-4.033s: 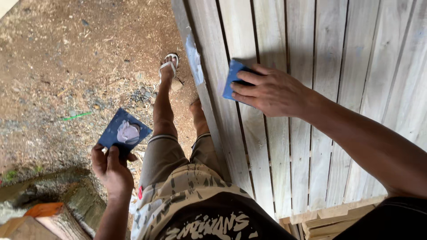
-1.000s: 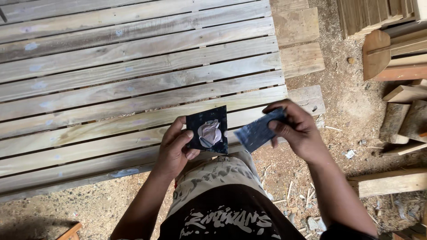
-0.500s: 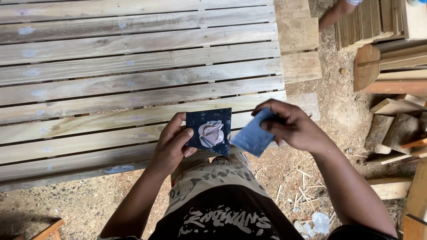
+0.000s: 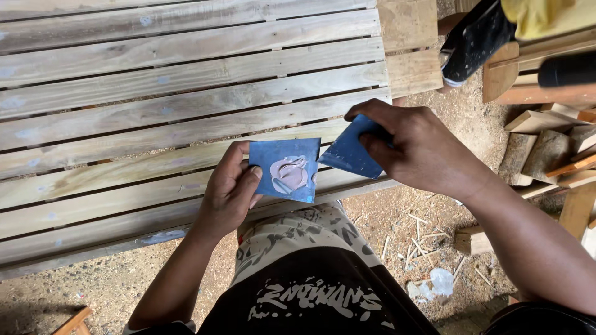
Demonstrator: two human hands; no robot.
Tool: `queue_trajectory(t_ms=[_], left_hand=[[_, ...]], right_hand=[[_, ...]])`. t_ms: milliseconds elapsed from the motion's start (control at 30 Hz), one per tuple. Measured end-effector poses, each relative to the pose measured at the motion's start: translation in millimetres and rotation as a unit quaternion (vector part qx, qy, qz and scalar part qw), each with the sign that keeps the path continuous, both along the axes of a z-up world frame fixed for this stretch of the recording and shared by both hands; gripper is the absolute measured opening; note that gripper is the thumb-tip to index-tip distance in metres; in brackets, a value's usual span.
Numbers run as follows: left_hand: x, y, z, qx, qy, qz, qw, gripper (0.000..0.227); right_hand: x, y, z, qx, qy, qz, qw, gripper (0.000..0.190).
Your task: The person scoops wood filler from a container using a small card and applies it to gaps between wooden slats on a workbench. They smooth the filler into the gaps with the card, repeating the process across multiple slats.
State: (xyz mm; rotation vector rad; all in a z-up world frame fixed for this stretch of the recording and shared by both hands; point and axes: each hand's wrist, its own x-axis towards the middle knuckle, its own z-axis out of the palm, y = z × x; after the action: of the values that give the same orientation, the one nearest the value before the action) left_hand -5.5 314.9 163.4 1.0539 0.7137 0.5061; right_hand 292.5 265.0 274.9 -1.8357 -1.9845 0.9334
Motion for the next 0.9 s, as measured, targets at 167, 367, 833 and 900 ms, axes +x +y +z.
queue_trajectory(t_ms=[167, 367, 833, 900], left_hand=[[-3, 2, 0, 0.01, 0.021, -0.003, 1.0, 0.024], [-2, 1, -18, 0.058, 0.017, 0.018, 0.998, 0.019], [-50, -56, -105, -0.039, 0.149, 0.348, 0.925, 0.02], [-52, -79, -127, -0.074, 0.184, 0.344, 0.918, 0.021]], right_hand=[[-11, 5, -16, 0.003, 0.05, 0.058, 0.997, 0.023], [14, -14, -34, -0.15, 0.152, 0.028, 0.977, 0.023], [26, -75, -169, 0.004, 0.01, -0.106, 0.994, 0.024], [15, -81, -205, 0.03, -0.053, -0.098, 0.993, 0.025]])
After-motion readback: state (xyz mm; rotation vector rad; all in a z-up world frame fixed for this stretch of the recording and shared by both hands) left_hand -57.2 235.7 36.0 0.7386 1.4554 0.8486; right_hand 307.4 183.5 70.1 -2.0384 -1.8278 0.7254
